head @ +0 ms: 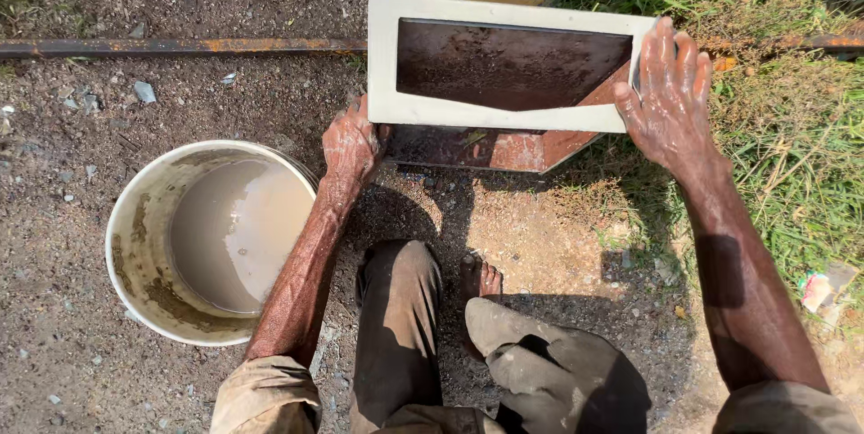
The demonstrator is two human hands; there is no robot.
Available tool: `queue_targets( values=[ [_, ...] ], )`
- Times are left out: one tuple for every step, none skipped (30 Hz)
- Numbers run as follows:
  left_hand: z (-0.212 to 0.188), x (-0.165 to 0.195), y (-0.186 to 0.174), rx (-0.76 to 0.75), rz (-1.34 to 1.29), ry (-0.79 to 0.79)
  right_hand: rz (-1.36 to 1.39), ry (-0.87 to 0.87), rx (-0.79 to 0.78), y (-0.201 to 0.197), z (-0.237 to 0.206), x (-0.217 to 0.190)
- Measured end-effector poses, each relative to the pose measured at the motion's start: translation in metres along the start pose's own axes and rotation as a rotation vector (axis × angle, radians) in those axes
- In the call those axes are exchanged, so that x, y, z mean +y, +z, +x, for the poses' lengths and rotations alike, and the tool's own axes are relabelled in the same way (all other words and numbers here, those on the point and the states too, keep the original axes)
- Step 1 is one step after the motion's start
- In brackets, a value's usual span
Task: The person kneels on the ground and sands a white rectangular frame using a sanding block. They repeatedly dip the sanding block into a bucket of water and continue sanding the frame's edges and corners.
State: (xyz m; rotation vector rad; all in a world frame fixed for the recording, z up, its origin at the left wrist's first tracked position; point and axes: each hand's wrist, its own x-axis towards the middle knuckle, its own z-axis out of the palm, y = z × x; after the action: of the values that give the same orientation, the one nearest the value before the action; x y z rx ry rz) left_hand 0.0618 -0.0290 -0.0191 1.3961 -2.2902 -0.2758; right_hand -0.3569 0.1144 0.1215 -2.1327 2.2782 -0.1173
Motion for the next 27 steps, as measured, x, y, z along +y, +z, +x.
queue_targets(
  values=[
    [0.000,-0.001,-0.001,0.072,0.008,0.037,0.020,0.007,0.002,-0.004,0.022,0.000],
    [0.000,-0.003,-0.002,0.097,0.010,0.034,0.011,-0.009,0.023,-0.004,0.032,-0.003],
    [0.000,-0.004,-0.003,0.108,0.006,0.043,0.003,-0.007,0.038,-0.002,0.035,-0.006],
    [0.000,-0.005,-0.004,0.107,-0.010,0.055,-0.010,0.007,0.041,-0.001,0.028,-0.007],
    [0.000,-0.005,-0.003,0.069,-0.021,0.046,0.026,0.014,0.009,0.001,0.010,-0.008],
    [0.000,-0.005,-0.003,0.052,-0.025,0.026,0.060,0.000,-0.012,0.005,-0.011,-0.012],
    [-0.001,-0.004,-0.002,0.031,-0.027,0.001,0.045,0.001,-0.034,0.009,-0.039,-0.020],
    [0.000,-0.004,-0.001,-0.012,-0.019,-0.005,0.035,0.009,-0.059,0.011,-0.058,-0.026],
    [0.000,-0.003,0.000,-0.048,-0.010,-0.022,0.009,0.019,-0.081,0.011,-0.055,-0.022],
    [-0.001,-0.002,0.002,-0.086,-0.006,-0.051,-0.021,0.020,-0.112,0.009,-0.051,-0.017],
    [-0.004,-0.001,0.002,-0.104,-0.017,-0.076,-0.039,0.038,-0.135,0.010,-0.049,-0.016],
    [-0.002,-0.002,0.002,-0.116,-0.014,-0.073,0.007,0.057,-0.102,0.010,-0.029,-0.012],
    [-0.004,-0.001,0.002,-0.133,-0.027,-0.084,0.039,0.071,-0.084,0.005,-0.004,-0.004],
    [-0.004,0.000,0.003,-0.097,-0.003,-0.068,0.008,0.091,-0.088,0.000,0.020,0.001],
    [-0.003,-0.002,0.002,-0.059,0.037,-0.046,-0.009,0.113,-0.083,0.000,0.037,-0.001],
    [-0.003,-0.003,0.001,-0.038,0.072,-0.009,-0.011,0.089,-0.058,0.001,0.035,-0.004],
    [-0.002,-0.004,-0.001,-0.015,0.048,0.009,-0.013,0.075,-0.040,0.002,0.029,-0.006],
    [-0.002,-0.004,-0.002,0.009,0.011,0.023,-0.026,0.062,-0.026,0.002,0.019,-0.006],
    [-0.001,-0.006,-0.001,0.049,-0.025,0.027,0.020,0.032,-0.013,0.006,-0.003,-0.010],
    [-0.001,-0.006,0.000,-0.007,-0.001,0.002,0.066,-0.007,-0.004,0.012,-0.033,-0.019],
    [-0.002,-0.006,0.000,-0.072,0.025,-0.022,0.047,-0.016,0.010,0.019,-0.060,-0.030],
    [-0.002,-0.006,0.001,-0.130,0.056,-0.046,0.030,-0.030,0.030,0.022,-0.072,-0.035],
    [-0.004,-0.004,0.002,-0.099,0.002,-0.052,0.029,-0.042,0.008,0.018,-0.064,-0.026],
    [-0.007,-0.002,0.002,-0.072,-0.047,-0.055,0.033,-0.049,-0.015,0.014,-0.051,-0.016],
    [-0.007,-0.002,0.002,-0.048,-0.084,-0.030,0.050,-0.034,-0.021,0.014,-0.035,-0.012],
    [-0.007,-0.003,0.000,-0.060,-0.064,-0.026,0.030,-0.004,-0.028,0.013,-0.010,-0.007],
    [-0.008,-0.001,0.002,-0.063,-0.057,-0.036,-0.006,0.011,-0.040,0.006,0.019,0.001]
  ],
)
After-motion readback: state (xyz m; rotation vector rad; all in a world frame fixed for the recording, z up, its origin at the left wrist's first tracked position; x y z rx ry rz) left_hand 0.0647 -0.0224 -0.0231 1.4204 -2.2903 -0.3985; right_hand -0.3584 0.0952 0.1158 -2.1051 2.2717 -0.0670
